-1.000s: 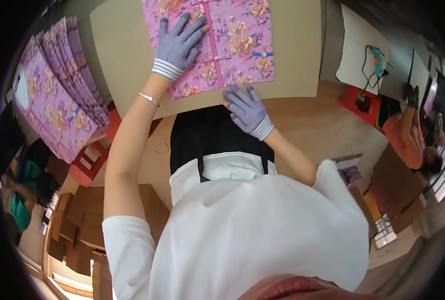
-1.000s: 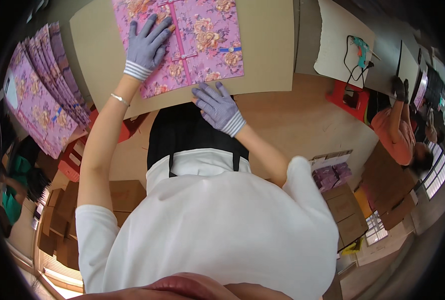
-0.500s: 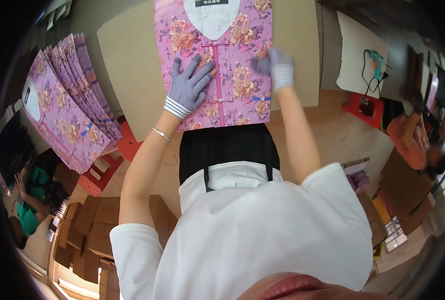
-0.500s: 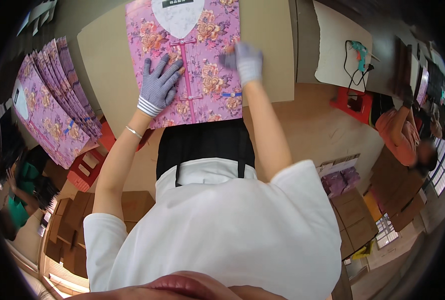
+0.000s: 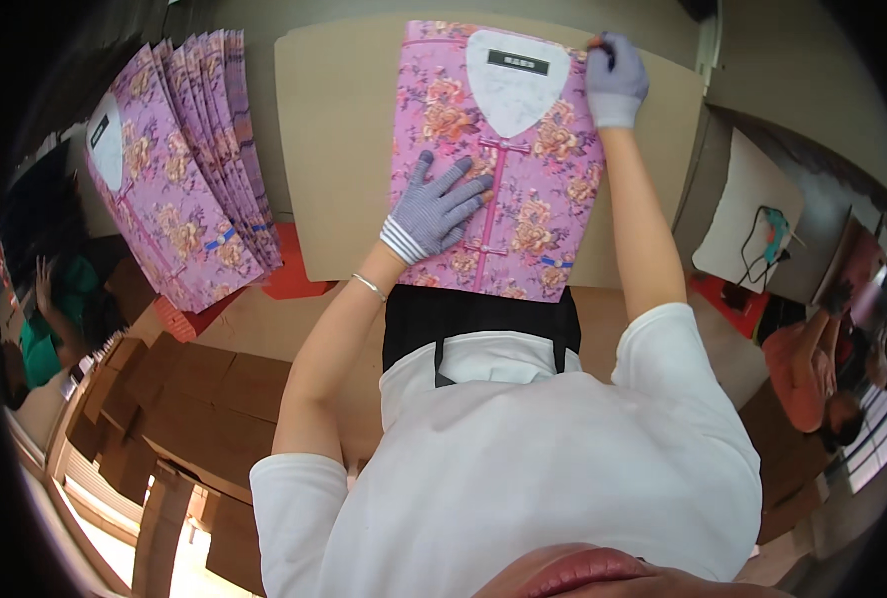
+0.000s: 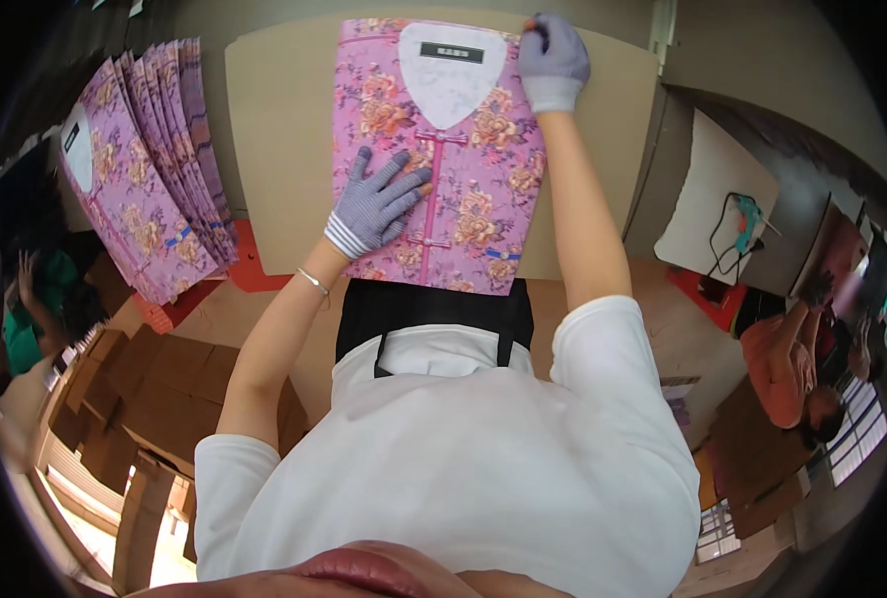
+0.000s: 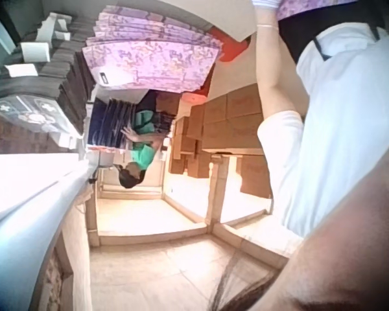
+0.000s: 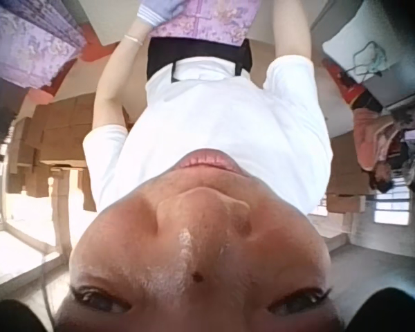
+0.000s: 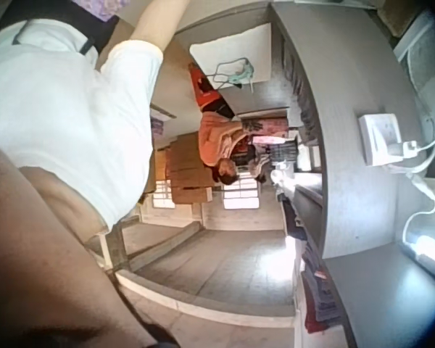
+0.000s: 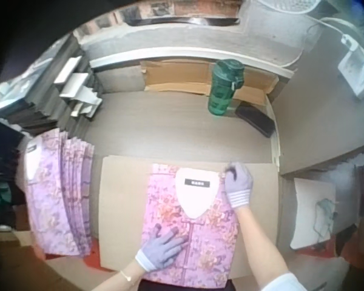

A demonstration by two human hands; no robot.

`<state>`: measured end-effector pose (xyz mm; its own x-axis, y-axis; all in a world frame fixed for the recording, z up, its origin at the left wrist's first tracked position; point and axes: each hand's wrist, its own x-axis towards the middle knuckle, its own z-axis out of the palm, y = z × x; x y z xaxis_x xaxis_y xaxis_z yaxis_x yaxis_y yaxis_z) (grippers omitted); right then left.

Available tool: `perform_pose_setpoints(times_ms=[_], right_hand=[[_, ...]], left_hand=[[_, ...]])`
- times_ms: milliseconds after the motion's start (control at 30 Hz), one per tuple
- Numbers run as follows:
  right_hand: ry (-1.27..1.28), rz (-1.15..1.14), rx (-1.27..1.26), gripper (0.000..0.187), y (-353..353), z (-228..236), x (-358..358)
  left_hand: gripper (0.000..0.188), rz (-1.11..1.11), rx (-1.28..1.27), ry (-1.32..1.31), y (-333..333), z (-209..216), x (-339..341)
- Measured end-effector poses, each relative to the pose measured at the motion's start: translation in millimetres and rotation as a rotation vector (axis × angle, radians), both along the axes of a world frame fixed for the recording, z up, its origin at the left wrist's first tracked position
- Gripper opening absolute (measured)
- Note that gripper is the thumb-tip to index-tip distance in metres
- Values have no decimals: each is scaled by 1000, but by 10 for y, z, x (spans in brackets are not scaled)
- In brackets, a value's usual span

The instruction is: The person folds a pink floral-patterned garment on a cardboard board, smoothing it flat, folding it in half, and stacking it with other folded garments. The process is repeated for multiple identical garments throughout the clip.

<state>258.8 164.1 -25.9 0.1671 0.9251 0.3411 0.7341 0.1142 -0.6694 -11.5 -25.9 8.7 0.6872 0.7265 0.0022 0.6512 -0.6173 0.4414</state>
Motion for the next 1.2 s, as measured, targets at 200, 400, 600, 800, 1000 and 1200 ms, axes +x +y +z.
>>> perform_pose_setpoints(times_ms=[200,400,600,800,1000,1200], right_hand=[[-477,690,-225,54,-1243,315,-436],[-559,860,-200,59,-1192,205,-151],[-660,998,-129,55,-530,286,29],[-716,1079,-62,52,253,200,78],[-774,1081,26,54,298,168,27],[-794,933,48,58,-236,181,86]], left_hand=[[65,-34,-79,129,22,5,-20],[70,-101,-28,74,701,-7,-239],[70,-161,157,64,1824,-84,-315],[69,-163,155,19,2419,-103,-212],[68,43,315,0,2680,-317,-231],[72,-120,146,-67,1315,-64,-146]])
